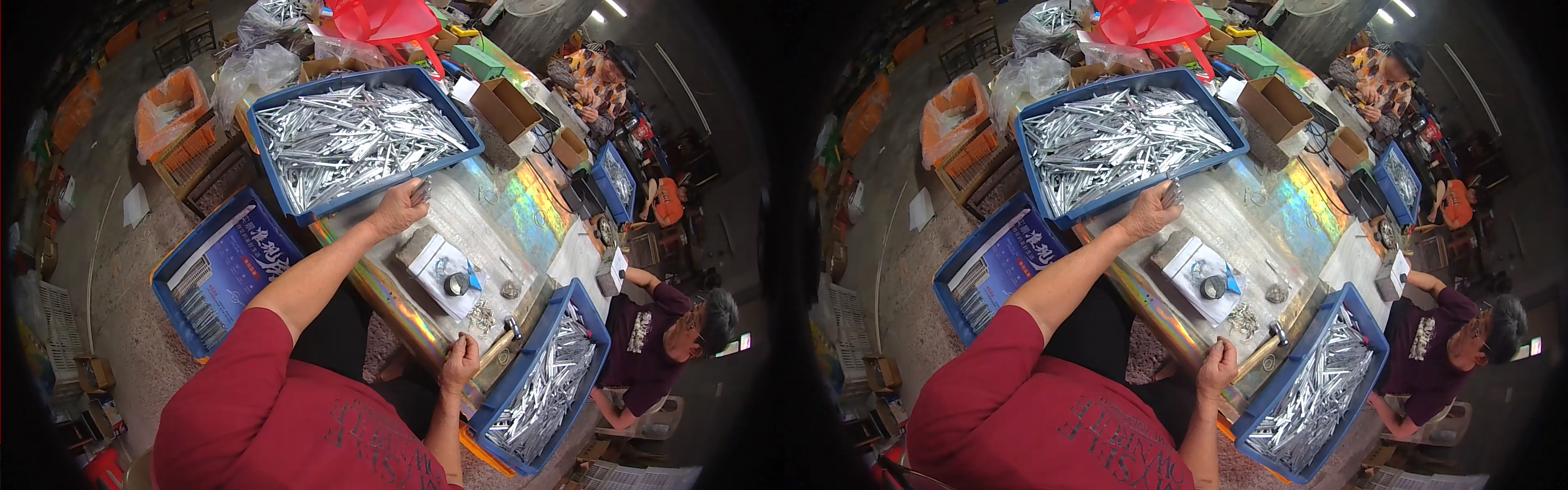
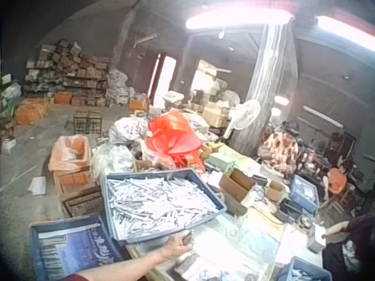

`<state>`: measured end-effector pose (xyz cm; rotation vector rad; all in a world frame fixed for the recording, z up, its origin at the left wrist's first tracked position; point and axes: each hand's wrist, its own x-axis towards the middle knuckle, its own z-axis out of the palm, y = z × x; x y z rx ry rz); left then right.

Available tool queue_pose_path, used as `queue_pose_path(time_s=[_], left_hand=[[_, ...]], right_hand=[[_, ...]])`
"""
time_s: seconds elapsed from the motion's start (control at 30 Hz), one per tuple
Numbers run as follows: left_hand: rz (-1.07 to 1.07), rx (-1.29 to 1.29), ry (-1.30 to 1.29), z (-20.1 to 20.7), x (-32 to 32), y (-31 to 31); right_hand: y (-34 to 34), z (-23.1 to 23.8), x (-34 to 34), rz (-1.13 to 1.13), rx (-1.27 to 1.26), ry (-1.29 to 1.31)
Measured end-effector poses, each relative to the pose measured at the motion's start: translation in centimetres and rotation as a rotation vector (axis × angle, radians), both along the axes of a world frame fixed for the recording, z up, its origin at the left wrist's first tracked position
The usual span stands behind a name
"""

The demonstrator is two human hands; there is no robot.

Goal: The person assembles small metal hardware components by picking up metal strips and pins, inserting the pins into the strips by hand, and tapping them into place using a hammer.

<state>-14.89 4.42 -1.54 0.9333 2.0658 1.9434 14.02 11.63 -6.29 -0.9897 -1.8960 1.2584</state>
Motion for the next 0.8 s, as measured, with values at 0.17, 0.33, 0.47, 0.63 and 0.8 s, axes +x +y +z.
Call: queue_pose_path(time_s=[0.17,0.33,0.47,0.63,0.8], left_hand=[[0.029,0.101,-0.054,-1.6,0.7,-0.1],[0.05,0.127,-0.001,-1.9,0.7,-0.8],[-0.028,0.131,-0.119,-2.1,0.8,-1.3],[-0.038,0.07,-0.097,-2.4,0.9,-1.9],[0.04,0.2,0.014,-3.1,1.1,-1.7]], right_hand=[[0.1,-0.3,0.1,0.007,0.02,-0.002],[0.3,-0.7,0.1,0.028,0.016,0.029],[0.4,-0.8,0.2,0.037,0.074,0.002],[0.3,-0.4,0.2,0.029,0.024,-0.013],[-0.1,0.2,0.0,0.042,-0.039,0.015]])
